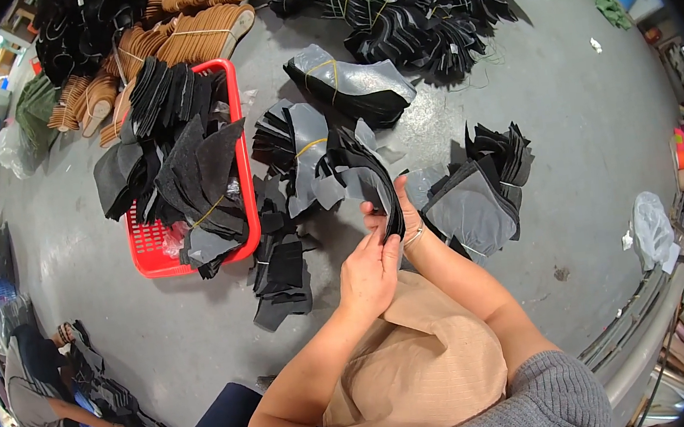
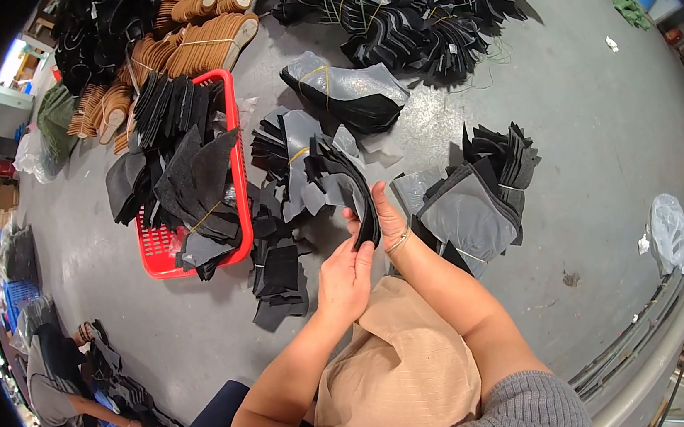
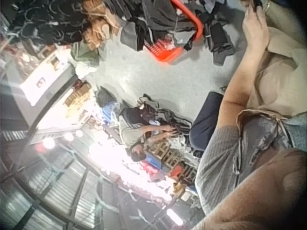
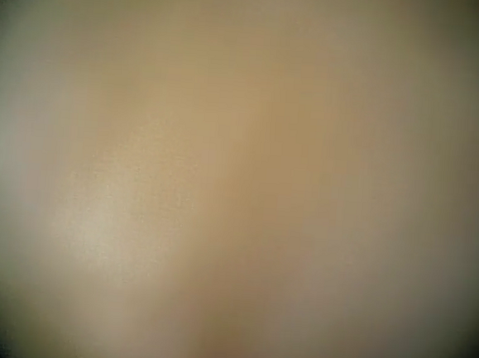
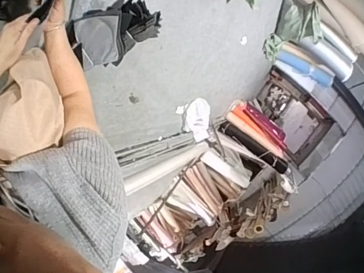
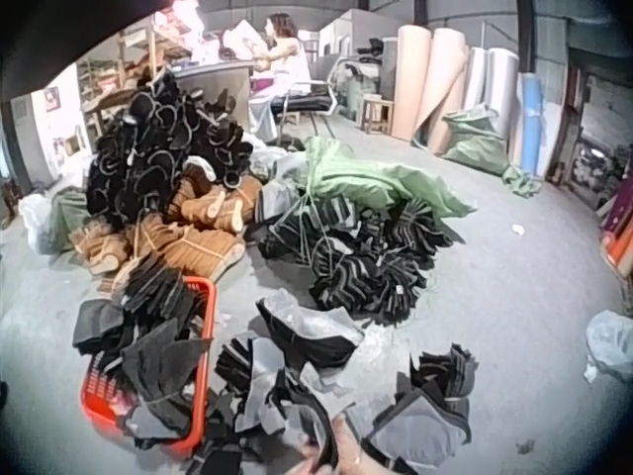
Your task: The person carries cut shoe pieces across the workshop, sits on the floor, and sorts, aligns, and secures bundles of the pieces using rubber bands.
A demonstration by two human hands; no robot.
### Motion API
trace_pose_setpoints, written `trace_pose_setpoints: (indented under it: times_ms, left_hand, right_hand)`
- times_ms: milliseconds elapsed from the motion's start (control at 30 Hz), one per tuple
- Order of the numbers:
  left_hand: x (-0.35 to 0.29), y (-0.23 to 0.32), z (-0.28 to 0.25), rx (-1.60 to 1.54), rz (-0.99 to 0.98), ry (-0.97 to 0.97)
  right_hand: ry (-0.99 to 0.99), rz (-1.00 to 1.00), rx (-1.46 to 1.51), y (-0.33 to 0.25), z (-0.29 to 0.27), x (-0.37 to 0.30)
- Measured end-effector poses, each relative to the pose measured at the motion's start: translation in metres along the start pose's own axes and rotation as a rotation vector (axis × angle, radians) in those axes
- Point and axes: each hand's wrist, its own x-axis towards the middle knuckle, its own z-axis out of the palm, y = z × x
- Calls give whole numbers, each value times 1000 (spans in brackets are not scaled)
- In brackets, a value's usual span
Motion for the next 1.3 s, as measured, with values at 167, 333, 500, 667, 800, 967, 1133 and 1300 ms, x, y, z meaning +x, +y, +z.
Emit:
trace_pose_setpoints:
  times_ms: [167,333,500,667,800,967,1133,1300]
  left_hand:
    - [-2,0,-4,-30,6,-9]
    - [-4,1,-1,-32,21,11]
    - [-8,-3,-4,-25,6,41]
    - [-15,-39,12,-71,-199,-16]
    - [-17,-52,-38,190,-246,-348]
    - [-21,-25,-71,274,-82,-628]
    - [-31,-137,-101,-502,-567,296]
    - [-45,-227,-93,390,-216,558]
  right_hand:
    - [27,4,-35,2,6,-1]
    - [11,29,5,0,10,-3]
    - [3,-64,-109,7,8,3]
    - [905,-583,-1250,21,0,-46]
    - [361,-553,-2095,12,58,-87]
    - [-461,140,-2070,13,94,-63]
    - [7,416,-1197,17,68,-33]
    - [-40,164,-202,53,16,-22]
